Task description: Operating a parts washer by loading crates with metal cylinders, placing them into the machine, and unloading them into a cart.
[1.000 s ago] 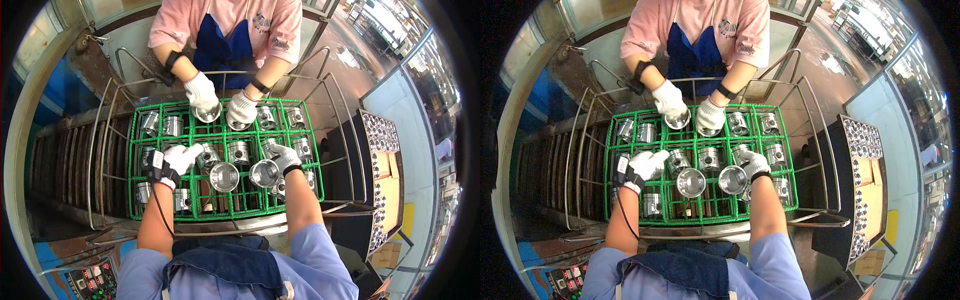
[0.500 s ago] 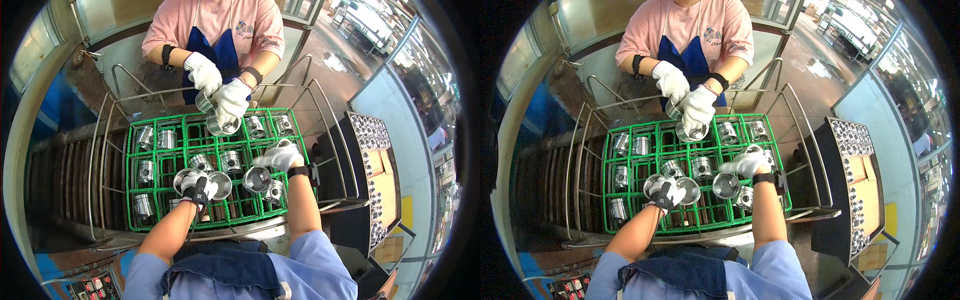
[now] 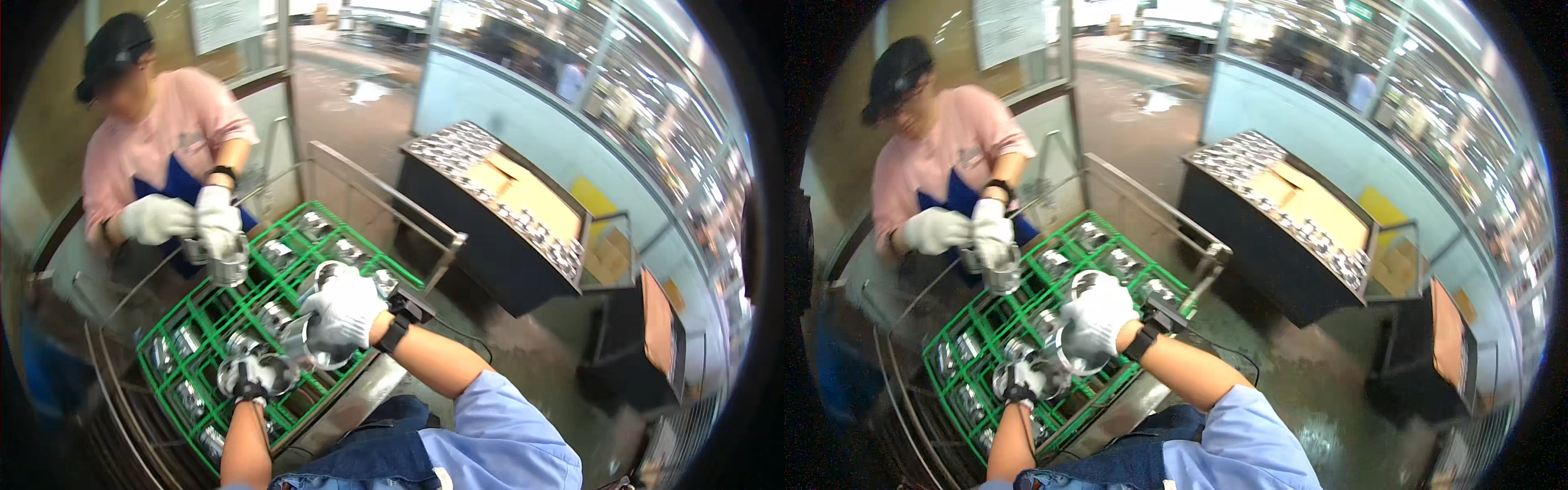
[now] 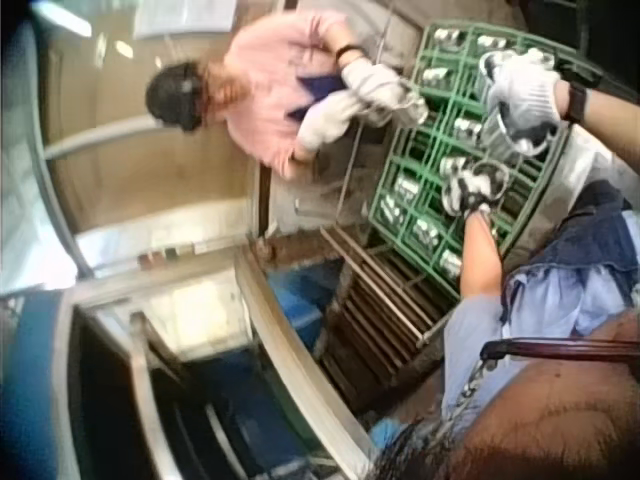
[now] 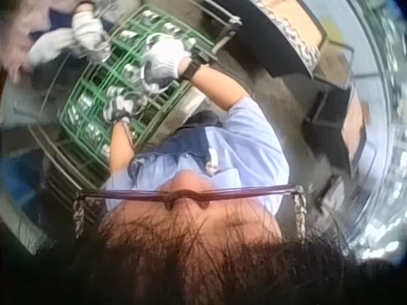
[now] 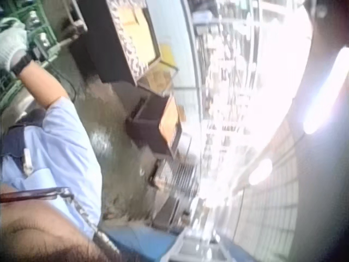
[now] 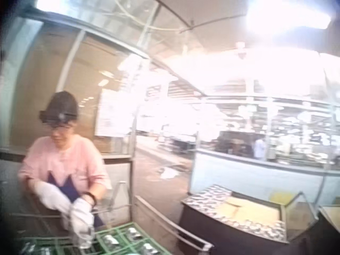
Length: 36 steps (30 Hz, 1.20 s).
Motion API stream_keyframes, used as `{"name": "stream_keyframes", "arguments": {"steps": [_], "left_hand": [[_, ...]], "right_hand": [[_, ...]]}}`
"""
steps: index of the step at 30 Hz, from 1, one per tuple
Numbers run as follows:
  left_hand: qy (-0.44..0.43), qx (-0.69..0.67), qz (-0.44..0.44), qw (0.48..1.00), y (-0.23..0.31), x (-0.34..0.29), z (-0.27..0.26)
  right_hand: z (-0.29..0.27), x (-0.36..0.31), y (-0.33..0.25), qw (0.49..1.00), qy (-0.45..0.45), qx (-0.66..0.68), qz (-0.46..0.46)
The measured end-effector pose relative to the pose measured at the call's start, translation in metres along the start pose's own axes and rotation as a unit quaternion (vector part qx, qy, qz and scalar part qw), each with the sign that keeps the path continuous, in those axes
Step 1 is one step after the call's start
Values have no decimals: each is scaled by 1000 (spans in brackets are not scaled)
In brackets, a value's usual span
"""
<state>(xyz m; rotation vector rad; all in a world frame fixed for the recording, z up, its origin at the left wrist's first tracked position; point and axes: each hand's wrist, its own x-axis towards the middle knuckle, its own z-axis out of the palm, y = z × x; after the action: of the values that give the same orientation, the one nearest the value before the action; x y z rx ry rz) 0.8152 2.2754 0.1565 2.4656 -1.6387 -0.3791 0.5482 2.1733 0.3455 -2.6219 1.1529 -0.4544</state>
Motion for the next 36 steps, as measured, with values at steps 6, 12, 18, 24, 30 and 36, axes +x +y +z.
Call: {"name": "stream_keyframes", "arguments": {"steps": [6, 12, 18, 24, 30, 36], "left_hand": [[-92, -349, 36, 932, 1, -7, -39], [-151, -542, 94, 821, 91, -57, -148], [-124, -563, 218, 788, 255, -130, -190], [-41, -534, 241, 809, 392, -126, -130], [-36, -450, 308, 837, 527, -90, -41], [-26, -349, 402, 846, 646, -30, 34]], "right_hand": [[-84, -134, 26, 774, 34, 622, -114], [-114, -334, 113, 913, 207, 310, 168], [-105, -482, 195, 841, 97, -144, 512], [-112, -546, 234, 836, 115, -27, 535], [-121, -538, 285, 798, 16, 52, 600], [-148, -531, 371, 790, 3, -23, 613]]}}
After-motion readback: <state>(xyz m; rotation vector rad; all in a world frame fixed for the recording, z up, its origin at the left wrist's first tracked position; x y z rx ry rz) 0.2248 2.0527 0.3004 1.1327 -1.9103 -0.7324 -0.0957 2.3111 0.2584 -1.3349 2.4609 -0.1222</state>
